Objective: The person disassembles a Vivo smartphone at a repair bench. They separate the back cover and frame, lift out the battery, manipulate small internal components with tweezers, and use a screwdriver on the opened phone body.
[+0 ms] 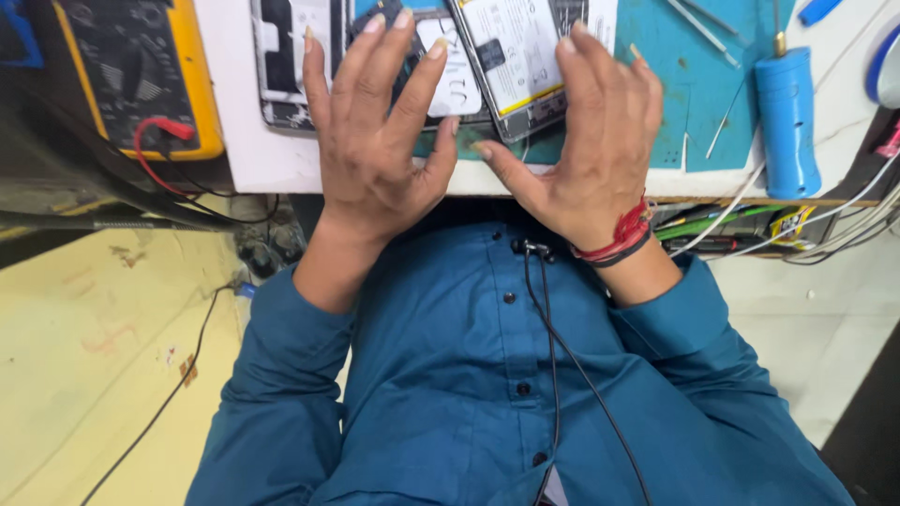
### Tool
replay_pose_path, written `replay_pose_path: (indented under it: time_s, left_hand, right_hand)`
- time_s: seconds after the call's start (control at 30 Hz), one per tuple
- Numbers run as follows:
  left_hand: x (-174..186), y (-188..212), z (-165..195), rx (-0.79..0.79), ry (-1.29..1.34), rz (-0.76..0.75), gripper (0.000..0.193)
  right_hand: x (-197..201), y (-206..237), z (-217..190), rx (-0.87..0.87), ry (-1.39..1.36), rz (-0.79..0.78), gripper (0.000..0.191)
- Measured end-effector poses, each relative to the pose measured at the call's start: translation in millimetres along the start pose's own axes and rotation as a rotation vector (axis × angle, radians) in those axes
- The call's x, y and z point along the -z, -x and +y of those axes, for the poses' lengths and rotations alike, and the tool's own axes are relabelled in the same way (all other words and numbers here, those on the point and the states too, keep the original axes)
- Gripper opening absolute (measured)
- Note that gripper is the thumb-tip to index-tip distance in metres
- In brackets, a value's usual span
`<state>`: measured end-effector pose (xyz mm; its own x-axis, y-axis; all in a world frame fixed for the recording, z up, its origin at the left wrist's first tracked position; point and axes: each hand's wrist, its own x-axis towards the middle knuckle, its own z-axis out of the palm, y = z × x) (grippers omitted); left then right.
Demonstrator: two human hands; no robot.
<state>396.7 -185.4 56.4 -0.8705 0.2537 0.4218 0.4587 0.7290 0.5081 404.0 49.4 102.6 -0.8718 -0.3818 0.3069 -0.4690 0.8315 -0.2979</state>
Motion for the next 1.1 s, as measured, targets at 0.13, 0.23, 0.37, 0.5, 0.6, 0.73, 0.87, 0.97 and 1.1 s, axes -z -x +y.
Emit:
replay_pose_path:
  time_s: [0.13, 0.23, 0.37, 0.5, 0.6, 0.73, 0.87, 0.97, 1.1]
  left_hand:
    - [-2, 0, 5, 0.06, -0.042, -0.004, 0.056]
    - [-3, 3, 13, 0.114, -0.071, -0.007, 0.056]
    - [-3, 2, 16, 0.172, -0.061, -0.003, 0.056]
    - [-3, 2, 20, 0.185, -0.071, -0.001, 0.058]
    - [-1, 4, 22, 0.173, -0.059, -0.013, 0.058]
    - [7, 6, 20, 0.123, -0.044, -0.02, 0.063]
    - [16, 4, 15, 0.068, -0.035, -0.047, 0.073]
    - [23, -3, 6, 0.04, -0.019, -0.114, 0.081]
    - [28, -15, -4, 0.035, -0.006, -0.216, 0.082]
  right_hand:
    - [4, 4, 6, -0.01, -0.036, -0.013, 0.08]
    - [17, 9, 18, 0.021, -0.085, -0.052, 0.078]
    - [40, 6, 41, 0.081, -0.176, -0.137, 0.079]
    - [58, 0, 51, 0.136, -0.19, -0.223, 0.083]
    - [63, -9, 56, 0.167, -0.209, -0.276, 0.084]
    - [68, -16, 61, 0.19, -0.23, -0.324, 0.084]
    - [69, -21, 64, 0.184, -0.239, -0.361, 0.081]
    - [67, -20, 62, 0.171, -0.227, -0.335, 0.08]
    - [58, -6, 50, 0.127, -0.288, -0.033, 0.057]
